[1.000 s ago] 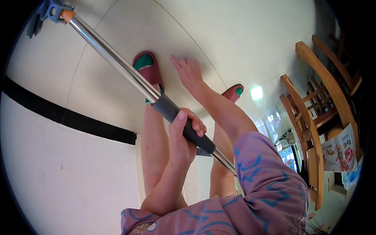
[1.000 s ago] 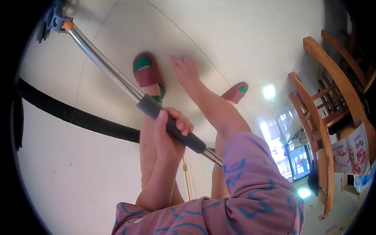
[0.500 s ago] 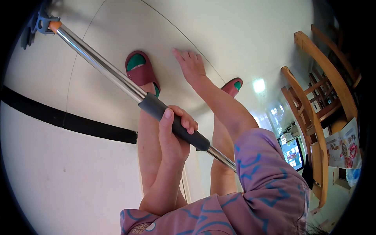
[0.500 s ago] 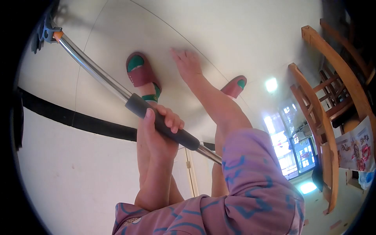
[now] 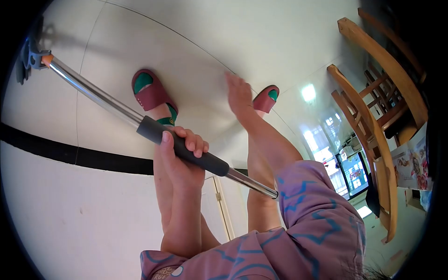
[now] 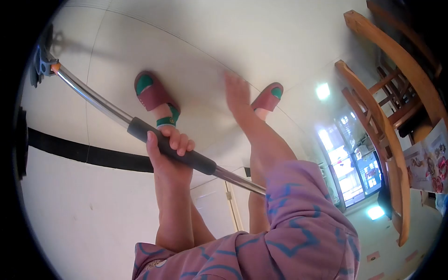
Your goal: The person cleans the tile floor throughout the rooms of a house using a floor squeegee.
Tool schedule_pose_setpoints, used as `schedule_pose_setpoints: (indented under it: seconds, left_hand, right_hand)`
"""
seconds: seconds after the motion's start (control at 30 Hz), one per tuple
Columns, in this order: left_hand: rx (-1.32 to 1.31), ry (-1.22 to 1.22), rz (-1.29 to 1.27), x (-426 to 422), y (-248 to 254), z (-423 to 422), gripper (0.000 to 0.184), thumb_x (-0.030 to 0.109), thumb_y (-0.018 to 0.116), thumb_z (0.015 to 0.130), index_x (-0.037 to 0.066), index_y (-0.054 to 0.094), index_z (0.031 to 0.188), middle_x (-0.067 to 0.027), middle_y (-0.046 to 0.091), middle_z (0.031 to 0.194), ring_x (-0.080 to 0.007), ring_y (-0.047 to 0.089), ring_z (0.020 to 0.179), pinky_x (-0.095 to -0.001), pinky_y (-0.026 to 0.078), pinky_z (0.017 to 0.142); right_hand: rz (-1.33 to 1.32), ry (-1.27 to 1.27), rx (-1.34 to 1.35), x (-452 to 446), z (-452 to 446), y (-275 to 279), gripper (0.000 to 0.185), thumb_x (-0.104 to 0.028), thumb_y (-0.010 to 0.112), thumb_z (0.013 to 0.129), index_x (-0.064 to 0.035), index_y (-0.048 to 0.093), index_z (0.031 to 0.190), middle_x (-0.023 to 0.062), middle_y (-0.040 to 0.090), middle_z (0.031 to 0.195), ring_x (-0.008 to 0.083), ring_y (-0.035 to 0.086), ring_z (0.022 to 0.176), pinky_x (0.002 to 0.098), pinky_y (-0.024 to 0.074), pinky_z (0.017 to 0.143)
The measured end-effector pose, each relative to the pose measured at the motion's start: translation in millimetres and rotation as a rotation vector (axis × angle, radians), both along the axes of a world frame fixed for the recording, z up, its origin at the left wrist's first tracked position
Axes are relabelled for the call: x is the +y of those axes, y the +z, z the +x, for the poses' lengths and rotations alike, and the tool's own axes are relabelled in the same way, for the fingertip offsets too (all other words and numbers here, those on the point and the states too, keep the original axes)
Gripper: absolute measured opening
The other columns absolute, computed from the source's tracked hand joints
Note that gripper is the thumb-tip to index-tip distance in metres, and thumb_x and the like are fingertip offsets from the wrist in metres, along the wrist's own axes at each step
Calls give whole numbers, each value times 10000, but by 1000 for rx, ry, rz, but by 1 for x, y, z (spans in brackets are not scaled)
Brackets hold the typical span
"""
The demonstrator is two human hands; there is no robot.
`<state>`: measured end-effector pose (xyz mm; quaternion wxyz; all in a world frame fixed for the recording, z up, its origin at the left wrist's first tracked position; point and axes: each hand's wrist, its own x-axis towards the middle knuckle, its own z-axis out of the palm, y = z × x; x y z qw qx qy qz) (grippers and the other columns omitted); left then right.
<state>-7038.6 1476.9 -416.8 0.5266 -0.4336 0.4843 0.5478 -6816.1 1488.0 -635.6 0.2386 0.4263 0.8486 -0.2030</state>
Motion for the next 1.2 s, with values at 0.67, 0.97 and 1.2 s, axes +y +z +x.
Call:
schedule_pose_setpoints:
  seconds: [0.67, 0.97, 1.2]
  left_hand:
    - [21, 80, 44, -4, -9, 7, 340, 463, 543, 909, 126, 531, 859, 31, 397, 668, -85, 393, 556, -256, 380, 589]
    - [19, 68, 8, -10, -10, 4, 345, 474, 527, 911, 133, 508, 864, 14, 419, 612, -120, 387, 531, -289, 347, 561]
    - [-17, 80, 29, -3, -4, 0, 315, 413, 540, 917, 105, 484, 883, -23, 441, 646, -156, 437, 572, -316, 398, 626]
  right_hand:
    - [-36, -87, -87, 26, 32, 3, 709, 24, 532, 783, -248, 372, 1417, 61, 493, 1214, 240, 516, 1053, 377, 411, 915]
    - [-194, -473, 183, 22, 29, -6, 495, 17, 413, 840, -150, 546, 1287, 115, 598, 1223, 289, 532, 1164, 385, 393, 1030]
    - [-27, -201, -84, 64, -27, -3, 597, -36, 491, 853, -245, 395, 1404, 121, 558, 1148, 328, 572, 978, 456, 473, 813]
